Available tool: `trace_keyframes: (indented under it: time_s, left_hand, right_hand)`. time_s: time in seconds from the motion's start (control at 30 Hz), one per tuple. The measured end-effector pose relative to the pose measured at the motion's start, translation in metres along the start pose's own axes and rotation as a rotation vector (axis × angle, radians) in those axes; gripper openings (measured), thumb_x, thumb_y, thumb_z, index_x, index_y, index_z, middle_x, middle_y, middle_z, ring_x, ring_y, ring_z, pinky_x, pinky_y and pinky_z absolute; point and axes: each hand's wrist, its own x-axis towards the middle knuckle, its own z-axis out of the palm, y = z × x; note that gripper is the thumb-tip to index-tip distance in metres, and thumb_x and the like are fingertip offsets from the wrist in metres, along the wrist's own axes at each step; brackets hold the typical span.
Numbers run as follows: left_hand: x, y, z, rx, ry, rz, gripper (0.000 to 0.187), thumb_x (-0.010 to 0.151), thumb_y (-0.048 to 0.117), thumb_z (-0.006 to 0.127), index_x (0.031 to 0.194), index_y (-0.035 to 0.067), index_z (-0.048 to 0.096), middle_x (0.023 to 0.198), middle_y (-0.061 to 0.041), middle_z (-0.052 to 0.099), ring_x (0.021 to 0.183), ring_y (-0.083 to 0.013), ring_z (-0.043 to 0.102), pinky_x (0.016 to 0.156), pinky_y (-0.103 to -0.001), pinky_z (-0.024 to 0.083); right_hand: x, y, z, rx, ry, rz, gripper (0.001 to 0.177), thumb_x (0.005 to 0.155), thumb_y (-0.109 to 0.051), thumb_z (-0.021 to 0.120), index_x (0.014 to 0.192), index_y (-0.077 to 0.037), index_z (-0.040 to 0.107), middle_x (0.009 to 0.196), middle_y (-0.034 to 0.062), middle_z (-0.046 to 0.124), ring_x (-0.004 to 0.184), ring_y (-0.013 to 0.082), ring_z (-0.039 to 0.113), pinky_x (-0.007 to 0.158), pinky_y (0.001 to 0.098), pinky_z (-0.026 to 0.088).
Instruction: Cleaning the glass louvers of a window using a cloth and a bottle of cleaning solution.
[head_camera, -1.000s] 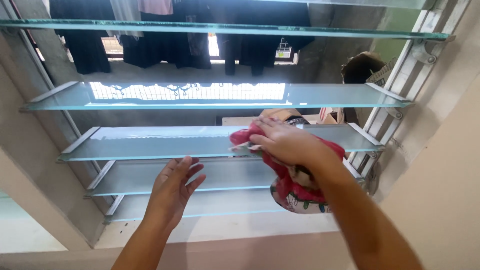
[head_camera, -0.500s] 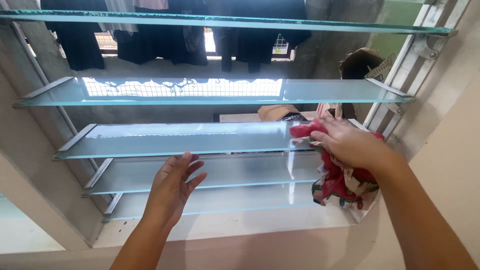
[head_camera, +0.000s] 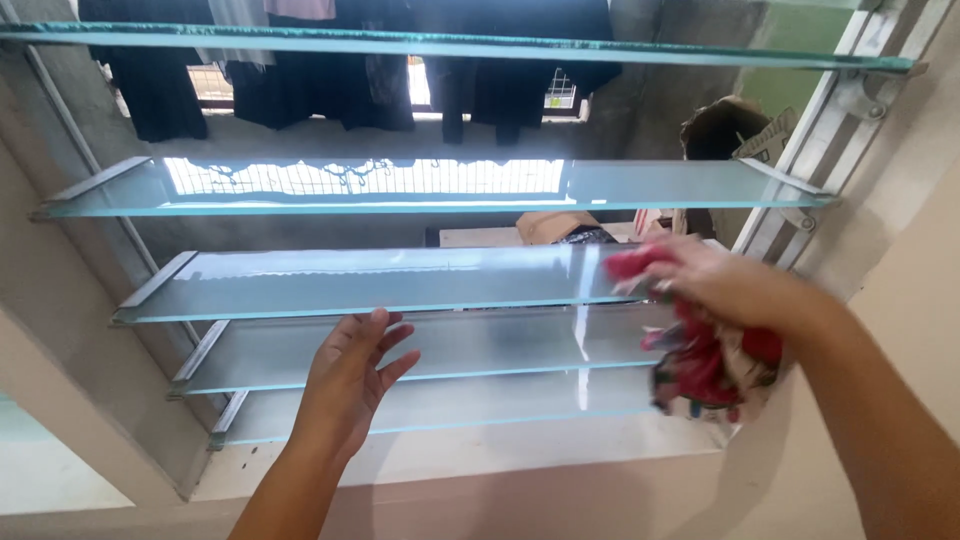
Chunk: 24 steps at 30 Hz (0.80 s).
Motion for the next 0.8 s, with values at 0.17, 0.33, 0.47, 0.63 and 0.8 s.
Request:
trace_keyframes:
  time_s: [0.17,0.33,0.47,0.63,0.8]
  left_hand:
    - [-0.004,0.006,0.007,0.049,0.032,-0.006,0.043,0.084,0.042,0.074,0.108,0.008,0.064,0.114,-0.010,0.067,0.115,-0.0236,0.066,0.093,-0.038,0.061]
    - [-0.003,0.003,0.009,0.098,0.055,0.004,0.042,0.085,0.042,0.073,0.108,0.008,0.063,0.113,-0.010,0.068,0.115,-0.0233,0.067,0.091,-0.037,0.062]
    - [-0.003,0.001,0.007,0.016,-0.004,0.030,0.040,0.085,0.041,0.071,0.112,0.012,0.064,0.114,-0.006,0.069,0.112,-0.0209,0.066,0.088,-0.035,0.060]
    - [-0.003,0.001,0.010,-0.032,-0.059,0.079,0.040,0.086,0.041,0.070,0.116,0.015,0.065,0.114,-0.005,0.068,0.110,-0.0196,0.065,0.085,-0.034,0.059]
    - [-0.002,0.001,0.007,0.020,0.015,0.057,0.039,0.089,0.041,0.071,0.107,0.009,0.060,0.114,-0.007,0.067,0.111,-0.0208,0.066,0.087,-0.035,0.061]
  right_hand:
    - [0.042,-0.007,0.007,0.101,0.035,0.169,0.061,0.100,-0.059,0.037,0.154,-0.030,0.044,0.159,0.0093,0.042,0.143,0.0315,0.044,0.118,0.0490,0.036]
    - [0.028,-0.171,-0.003,0.143,-0.028,0.138,0.053,0.100,-0.053,0.041,0.144,-0.028,0.055,0.136,0.0069,0.063,0.122,0.0277,0.062,0.108,0.0457,0.046]
    - [0.050,-0.234,0.035,-0.185,0.106,-0.530,0.059,0.088,-0.033,0.072,0.142,-0.019,0.053,0.152,0.0155,0.045,0.139,0.0376,0.042,0.112,0.0531,0.035]
    - [0.015,-0.205,0.020,-0.361,0.323,-0.938,0.062,0.072,-0.018,0.083,0.132,-0.014,0.064,0.147,0.0203,0.052,0.141,0.0434,0.045,0.110,0.0533,0.037]
    - [-0.016,-0.057,-0.010,0.234,0.100,0.031,0.051,0.095,-0.048,0.052,0.139,-0.023,0.057,0.140,0.0093,0.060,0.122,0.0311,0.061,0.103,0.0463,0.049]
